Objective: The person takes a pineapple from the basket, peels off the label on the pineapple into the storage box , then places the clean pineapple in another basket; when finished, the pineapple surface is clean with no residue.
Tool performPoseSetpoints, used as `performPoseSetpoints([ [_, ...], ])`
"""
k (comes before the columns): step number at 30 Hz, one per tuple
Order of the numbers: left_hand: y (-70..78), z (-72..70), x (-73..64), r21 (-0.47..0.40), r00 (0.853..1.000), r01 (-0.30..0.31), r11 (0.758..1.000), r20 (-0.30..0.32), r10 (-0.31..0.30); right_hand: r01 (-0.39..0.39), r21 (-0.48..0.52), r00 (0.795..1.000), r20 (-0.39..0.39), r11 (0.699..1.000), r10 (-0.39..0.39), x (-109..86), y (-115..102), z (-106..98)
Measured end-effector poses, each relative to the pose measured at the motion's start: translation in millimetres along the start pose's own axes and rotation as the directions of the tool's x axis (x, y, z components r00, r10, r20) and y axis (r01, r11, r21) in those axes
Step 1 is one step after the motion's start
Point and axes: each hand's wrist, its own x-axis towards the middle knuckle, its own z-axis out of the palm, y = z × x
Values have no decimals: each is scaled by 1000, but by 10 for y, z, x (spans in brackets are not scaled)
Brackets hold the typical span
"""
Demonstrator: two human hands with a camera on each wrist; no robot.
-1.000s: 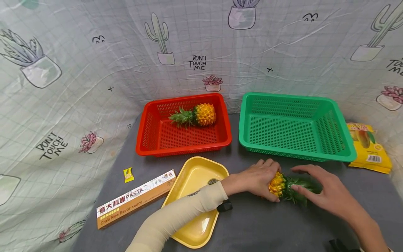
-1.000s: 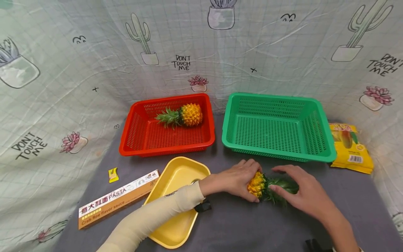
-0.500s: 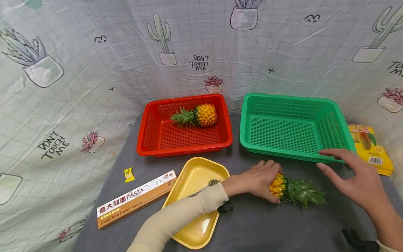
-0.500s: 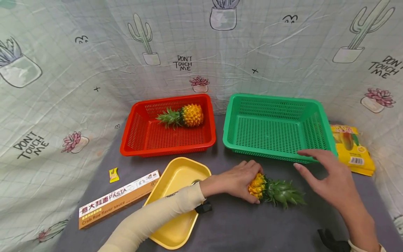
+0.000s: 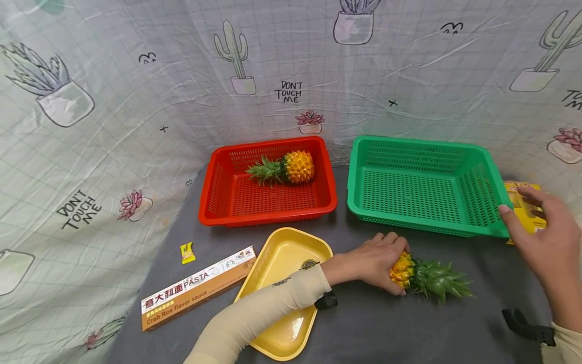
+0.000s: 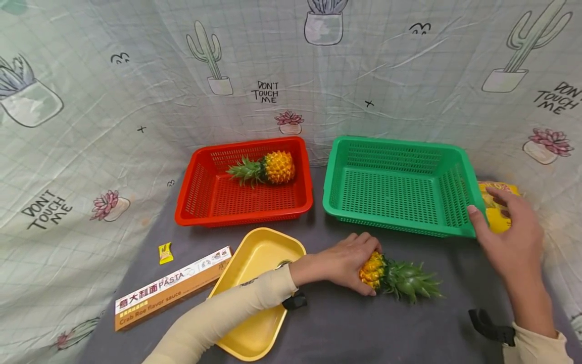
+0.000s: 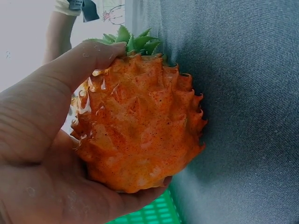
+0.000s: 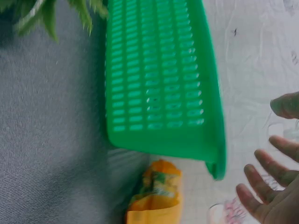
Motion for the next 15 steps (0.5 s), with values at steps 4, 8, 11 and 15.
performPoseSetpoints([
  [4, 8, -5, -3, -3, 1000, 4, 1000, 3, -4, -148, 14, 989, 17, 989, 148, 41, 106, 43],
  [8, 23, -7, -5, -1, 1000, 10, 1000, 4, -10, -231, 31, 972, 61, 973, 228, 52, 206, 84],
  [11, 24, -8, -7, -1, 1000, 11, 1000, 3, -11, -273, 28, 958, 93, 962, 270, 50, 258, 117],
  [15, 16, -9, -12, -3, 1000, 6, 1000, -2, -6, -307, 36, 945, 133, 951, 300, 48, 309, 152],
])
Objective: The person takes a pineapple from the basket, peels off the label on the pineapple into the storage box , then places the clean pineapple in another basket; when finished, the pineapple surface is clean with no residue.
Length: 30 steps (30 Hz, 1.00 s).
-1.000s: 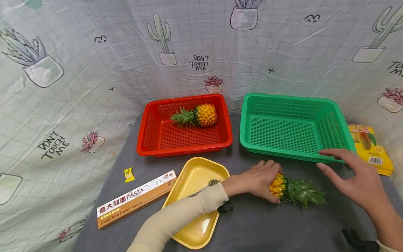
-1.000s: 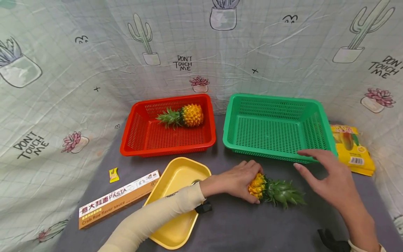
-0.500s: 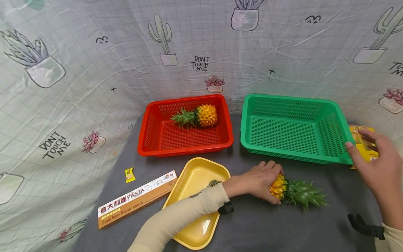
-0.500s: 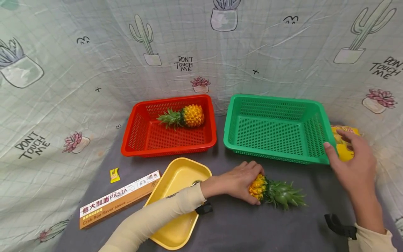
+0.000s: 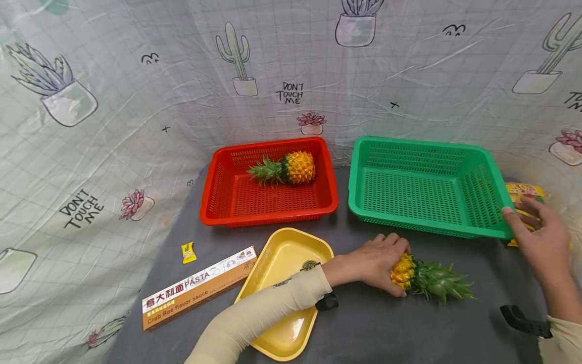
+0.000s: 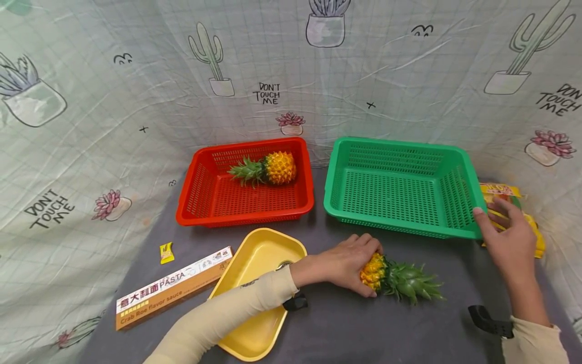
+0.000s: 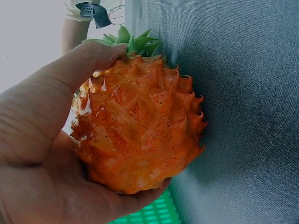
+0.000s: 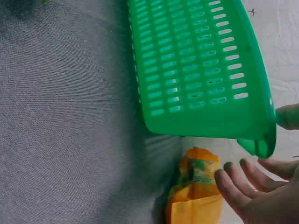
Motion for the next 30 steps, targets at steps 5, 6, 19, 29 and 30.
performPoseSetpoints([
  [5, 0, 16, 11, 5, 1000, -3, 1000, 0, 3, -28, 30, 999, 39, 999, 27, 11, 64, 28],
  [6, 3, 18, 11, 6, 1000, -2, 1000, 2, 2, -38, 34, 998, 42, 999, 36, 12, 78, 30],
  [19, 8, 52, 44, 23, 1000, 0, 1000, 4, 0, -103, 125, 991, 103, 987, 90, 120, 148, 33],
  [29, 29, 45, 51, 50, 1000, 0, 999, 9, 0, -216, 381, 965, 225, 899, 137, 152, 237, -34],
  [30, 30, 45, 51, 49, 1000, -1, 999, 10, 1, -217, 390, 965, 225, 895, 136, 151, 244, -32],
])
